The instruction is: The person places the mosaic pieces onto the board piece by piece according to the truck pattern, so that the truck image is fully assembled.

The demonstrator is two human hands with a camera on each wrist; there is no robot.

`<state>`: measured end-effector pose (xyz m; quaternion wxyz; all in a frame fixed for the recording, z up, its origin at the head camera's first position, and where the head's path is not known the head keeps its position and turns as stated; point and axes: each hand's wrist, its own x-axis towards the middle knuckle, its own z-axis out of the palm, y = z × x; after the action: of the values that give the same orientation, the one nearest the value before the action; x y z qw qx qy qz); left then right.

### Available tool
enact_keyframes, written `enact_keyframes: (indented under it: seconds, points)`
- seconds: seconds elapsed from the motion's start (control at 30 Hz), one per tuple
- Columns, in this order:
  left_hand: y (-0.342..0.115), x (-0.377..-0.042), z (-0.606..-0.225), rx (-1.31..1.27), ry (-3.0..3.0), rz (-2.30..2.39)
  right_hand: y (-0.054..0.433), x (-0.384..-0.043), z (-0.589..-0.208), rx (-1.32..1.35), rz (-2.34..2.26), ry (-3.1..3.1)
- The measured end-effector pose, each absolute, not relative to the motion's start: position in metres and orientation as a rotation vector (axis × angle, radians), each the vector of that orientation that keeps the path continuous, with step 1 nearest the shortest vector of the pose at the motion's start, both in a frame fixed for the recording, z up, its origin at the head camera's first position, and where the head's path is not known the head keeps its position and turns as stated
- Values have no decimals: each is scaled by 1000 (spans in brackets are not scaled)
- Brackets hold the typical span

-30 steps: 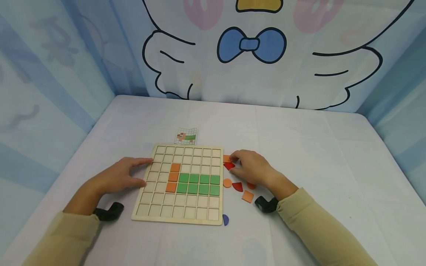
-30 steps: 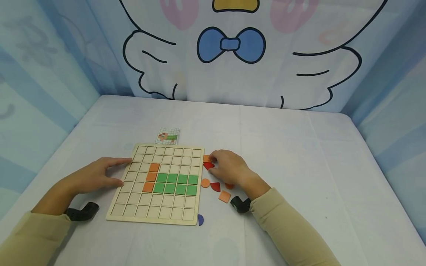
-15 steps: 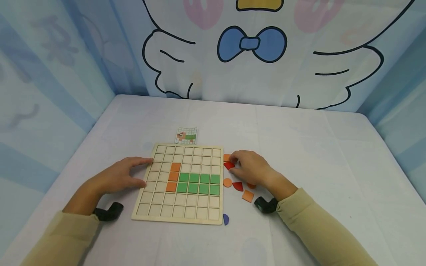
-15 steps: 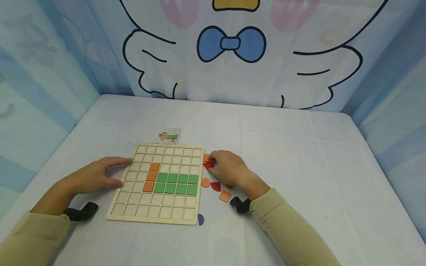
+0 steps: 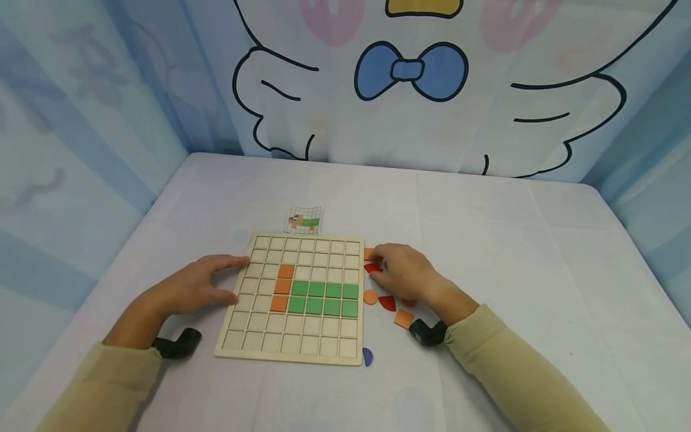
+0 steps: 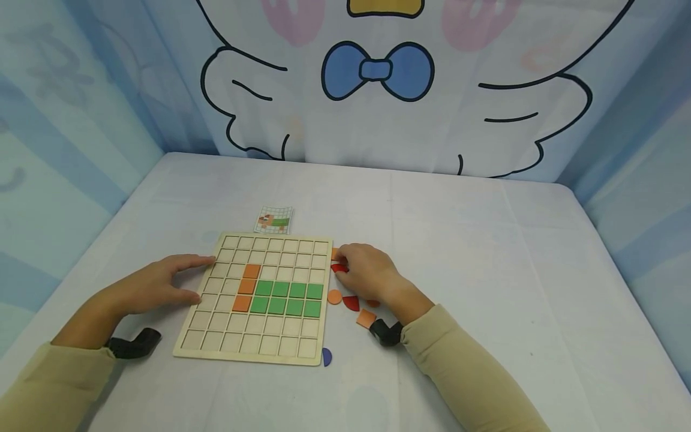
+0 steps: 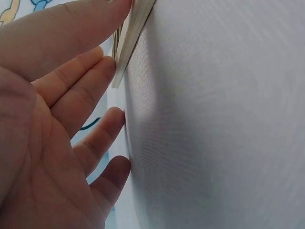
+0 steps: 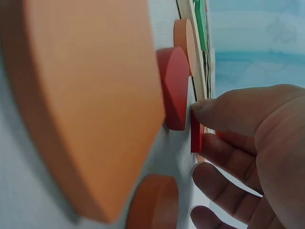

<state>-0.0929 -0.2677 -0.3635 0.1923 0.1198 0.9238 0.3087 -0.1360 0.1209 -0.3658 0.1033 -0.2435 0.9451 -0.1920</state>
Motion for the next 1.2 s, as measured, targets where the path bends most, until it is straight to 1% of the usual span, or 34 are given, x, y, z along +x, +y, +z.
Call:
enact_keyframes:
  seconds: [1.2]
  points:
    - [-268, -92, -363, 362, 2588, 888, 134, -135, -365, -667, -669, 2772]
